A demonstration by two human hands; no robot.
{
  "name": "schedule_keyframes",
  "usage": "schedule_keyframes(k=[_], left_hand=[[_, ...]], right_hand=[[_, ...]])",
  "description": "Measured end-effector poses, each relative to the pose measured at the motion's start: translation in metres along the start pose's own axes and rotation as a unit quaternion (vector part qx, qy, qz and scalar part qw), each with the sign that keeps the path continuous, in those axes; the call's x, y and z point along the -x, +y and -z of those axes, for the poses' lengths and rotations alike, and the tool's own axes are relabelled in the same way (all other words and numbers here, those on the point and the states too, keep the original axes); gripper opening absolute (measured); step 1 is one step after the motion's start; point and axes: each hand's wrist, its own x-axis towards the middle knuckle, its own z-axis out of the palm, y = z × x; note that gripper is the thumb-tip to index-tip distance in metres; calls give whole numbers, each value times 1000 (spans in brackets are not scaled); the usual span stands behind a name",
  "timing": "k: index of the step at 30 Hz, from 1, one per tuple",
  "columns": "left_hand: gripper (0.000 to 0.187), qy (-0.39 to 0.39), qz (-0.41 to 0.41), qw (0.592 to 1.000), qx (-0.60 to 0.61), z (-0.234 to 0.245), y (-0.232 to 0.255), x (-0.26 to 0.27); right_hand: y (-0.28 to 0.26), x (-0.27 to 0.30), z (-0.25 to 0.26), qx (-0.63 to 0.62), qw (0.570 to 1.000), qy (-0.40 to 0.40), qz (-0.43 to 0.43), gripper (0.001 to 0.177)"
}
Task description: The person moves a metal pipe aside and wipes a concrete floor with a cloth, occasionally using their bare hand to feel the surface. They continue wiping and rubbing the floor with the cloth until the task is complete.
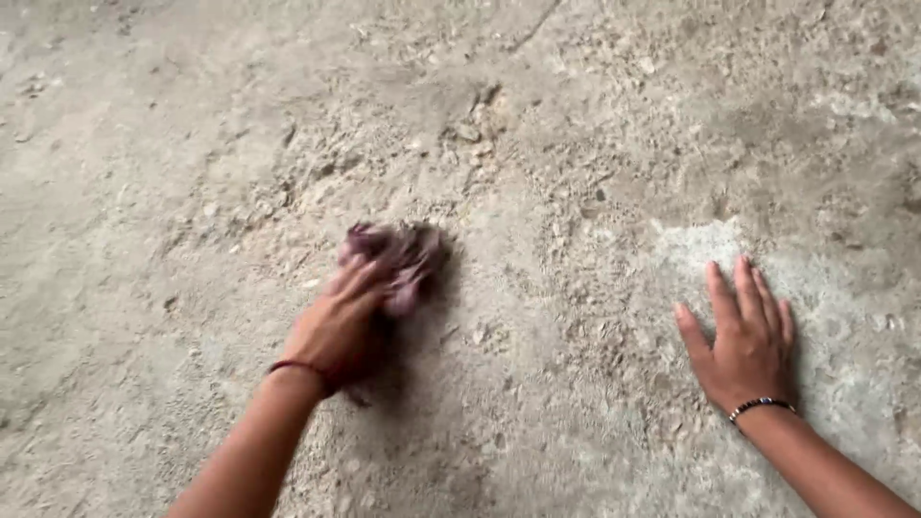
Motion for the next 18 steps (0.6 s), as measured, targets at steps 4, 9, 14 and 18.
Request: schedule_keyframes(k=[4,9,14,18], left_hand=[[38,-84,276,953,94,29,-11,50],[43,6,167,977,-133,-8,-62,135],[45,12,514,854,-79,27,-69,164],[53,-36,362,904,-225,-15,-84,188]], right_hand=[[4,3,-3,6,1000,-2,10,75],[4,10,-3,6,1000,-12,16,73],[6,15,-5,43,999,-17,26,76],[-1,30,18,35,996,-39,71,77]])
